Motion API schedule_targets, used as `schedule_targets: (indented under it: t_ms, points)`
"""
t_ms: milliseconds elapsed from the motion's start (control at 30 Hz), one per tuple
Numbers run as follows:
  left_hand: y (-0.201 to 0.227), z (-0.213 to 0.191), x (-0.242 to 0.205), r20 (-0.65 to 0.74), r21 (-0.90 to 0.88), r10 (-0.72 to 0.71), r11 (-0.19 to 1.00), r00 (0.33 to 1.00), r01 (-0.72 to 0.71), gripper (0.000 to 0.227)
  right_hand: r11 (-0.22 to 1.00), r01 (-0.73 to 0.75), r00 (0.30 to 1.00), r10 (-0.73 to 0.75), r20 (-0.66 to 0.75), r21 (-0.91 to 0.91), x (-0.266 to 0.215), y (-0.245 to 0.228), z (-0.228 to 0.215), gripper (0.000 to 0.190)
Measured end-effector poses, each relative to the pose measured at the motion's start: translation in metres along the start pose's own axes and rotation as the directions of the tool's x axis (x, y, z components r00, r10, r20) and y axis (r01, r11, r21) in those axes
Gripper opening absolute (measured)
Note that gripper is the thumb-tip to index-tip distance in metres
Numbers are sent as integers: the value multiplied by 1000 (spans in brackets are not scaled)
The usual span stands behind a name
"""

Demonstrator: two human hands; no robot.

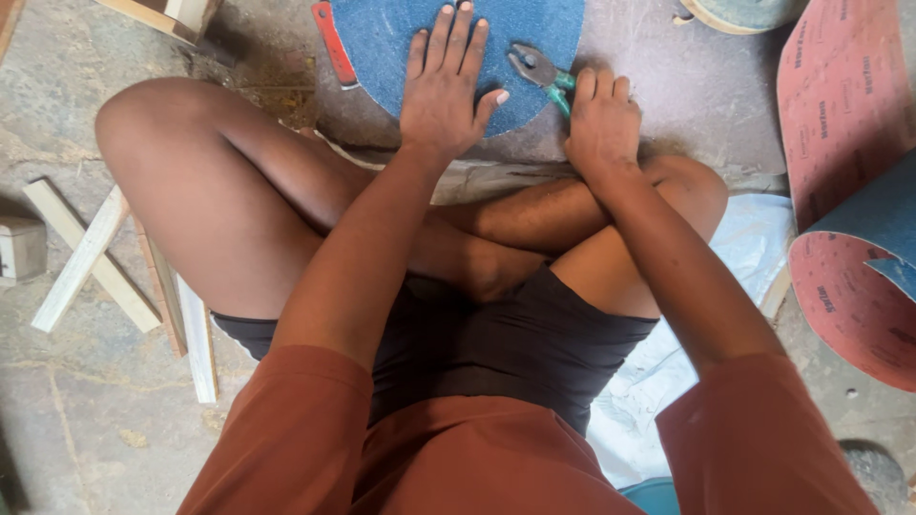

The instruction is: The person sits on the floor and uses a chisel and hammer to carve a circular wooden disc, then uses pliers to scrape and smooth the surface of a blue circular object. The person handles both wooden and blue discs, using hand tools to shape and finish them.

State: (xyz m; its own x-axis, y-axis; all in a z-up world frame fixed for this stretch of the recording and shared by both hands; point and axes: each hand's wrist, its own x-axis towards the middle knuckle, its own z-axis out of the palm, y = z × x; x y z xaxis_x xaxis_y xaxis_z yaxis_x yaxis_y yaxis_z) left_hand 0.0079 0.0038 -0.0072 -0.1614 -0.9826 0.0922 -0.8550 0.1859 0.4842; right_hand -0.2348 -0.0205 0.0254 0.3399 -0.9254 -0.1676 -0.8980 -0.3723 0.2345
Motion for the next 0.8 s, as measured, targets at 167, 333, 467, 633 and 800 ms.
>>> schedule_targets:
  t_ms: [167,333,467,633,800]
  points:
    - [2,5,-2,2,21,-3,1000,1000,3,76,988,126,979,-138,149,86,9,19,-5,52]
    - [0,1,0,-73,3,32,999,997,-32,76,981,166,916,-191,352,102,29,35,-18,47]
    - [3,0,-5,12,-28,-6,1000,1000,6,76,974,213,939,-225,261,75,23,33,-28,54]
    - [0,1,-2,-54,2,12,1000,998,-12,76,987,19,985,9,174,-158,10,8,-24,55]
    - [1,9,-2,-59,3,8,1000,998,-8,75,998,9,993,-16,115,62,2,16,-11,55]
